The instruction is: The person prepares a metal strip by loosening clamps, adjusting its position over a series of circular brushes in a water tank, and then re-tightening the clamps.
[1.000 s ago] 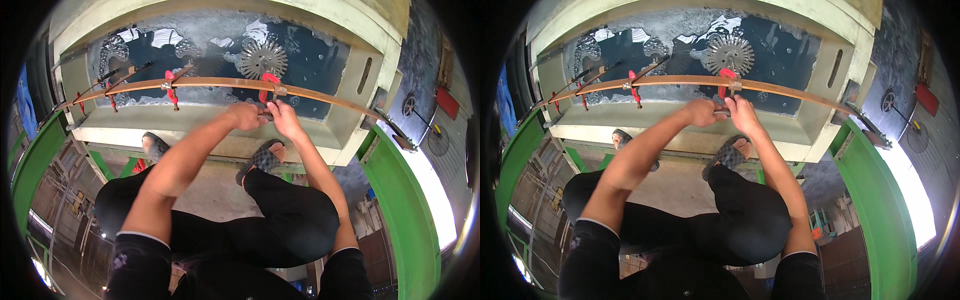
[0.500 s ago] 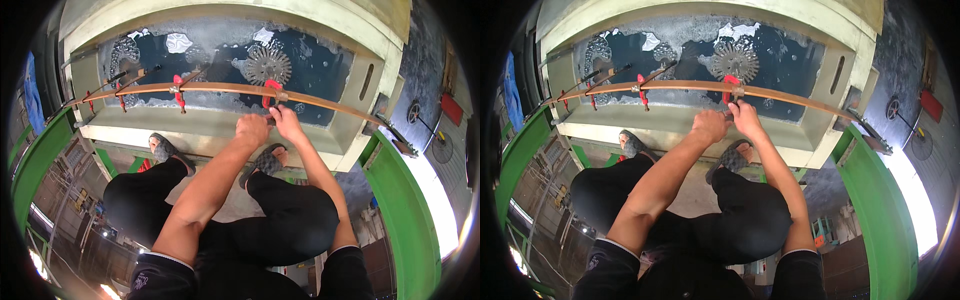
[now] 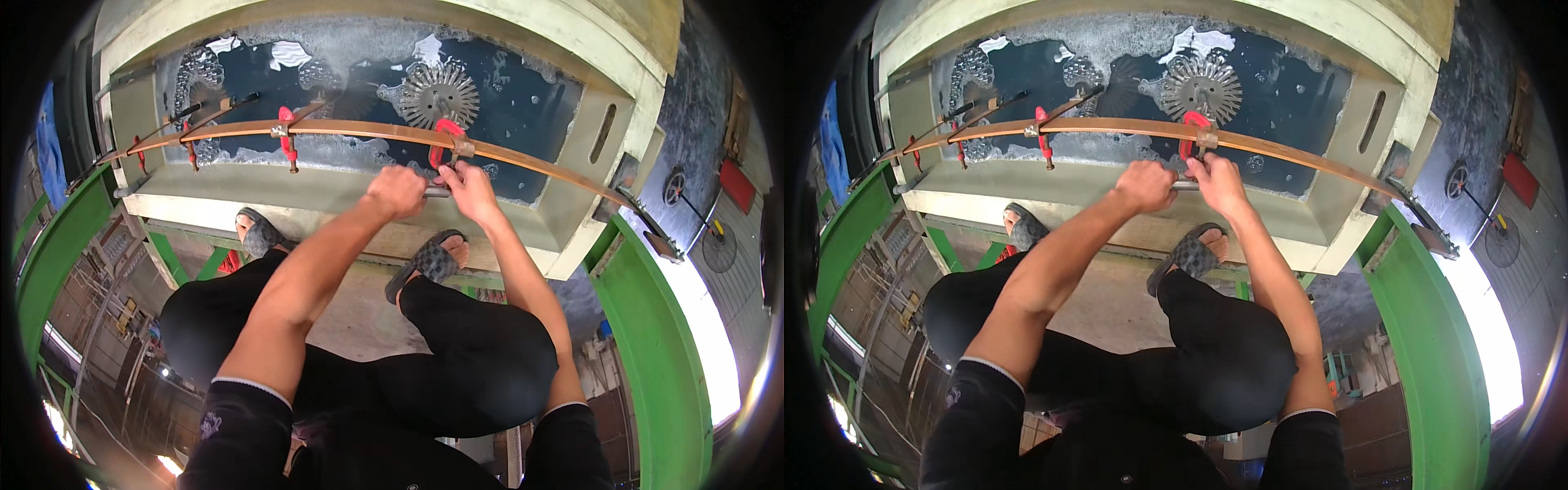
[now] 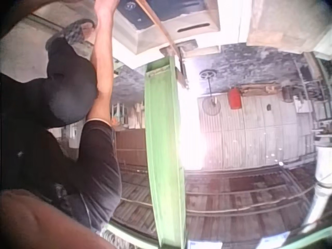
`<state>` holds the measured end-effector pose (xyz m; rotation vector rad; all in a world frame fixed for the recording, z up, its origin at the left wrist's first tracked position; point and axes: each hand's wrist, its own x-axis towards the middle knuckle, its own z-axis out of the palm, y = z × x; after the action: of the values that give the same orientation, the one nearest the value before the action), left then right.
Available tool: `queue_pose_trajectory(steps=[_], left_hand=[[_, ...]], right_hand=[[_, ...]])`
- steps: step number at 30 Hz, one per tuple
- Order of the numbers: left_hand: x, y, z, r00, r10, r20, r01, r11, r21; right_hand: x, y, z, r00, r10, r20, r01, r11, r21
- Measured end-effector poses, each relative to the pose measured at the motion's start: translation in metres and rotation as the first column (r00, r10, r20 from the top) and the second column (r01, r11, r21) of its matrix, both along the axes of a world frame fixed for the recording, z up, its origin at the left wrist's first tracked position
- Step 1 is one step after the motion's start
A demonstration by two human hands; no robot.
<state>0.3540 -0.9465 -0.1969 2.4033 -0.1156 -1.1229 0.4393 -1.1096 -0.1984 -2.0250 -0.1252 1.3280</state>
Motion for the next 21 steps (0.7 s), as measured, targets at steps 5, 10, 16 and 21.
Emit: queue_pose_trajectory(steps=[5,10,16,21], left_hand=[[0.0,0.011,-0.033,0.998,-0.03,0.055,0.036,0.992,-0.118],[-0.023,-0.015,-0.048,0.966,0.153,0.21,-0.135,0.986,-0.1],[-0.034,-0.061,-0.034,0.631,0.545,0.552,-0.692,0.717,0.082],[-0.03,-0.038,-0.053,0.748,0.551,0.369,-0.551,0.826,-0.116]], right_hand=[[-0.003,0.0,-0.006,0.998,-0.056,-0.024,0.057,0.998,0.032],[0.001,-0.004,-0.008,0.998,-0.059,-0.03,0.059,0.998,0.003],[-0.004,-0.008,-0.01,0.995,-0.079,-0.06,0.08,0.997,0.017],[0.0,-0.001,-0.003,0.997,-0.052,-0.063,0.052,0.999,0.004]])
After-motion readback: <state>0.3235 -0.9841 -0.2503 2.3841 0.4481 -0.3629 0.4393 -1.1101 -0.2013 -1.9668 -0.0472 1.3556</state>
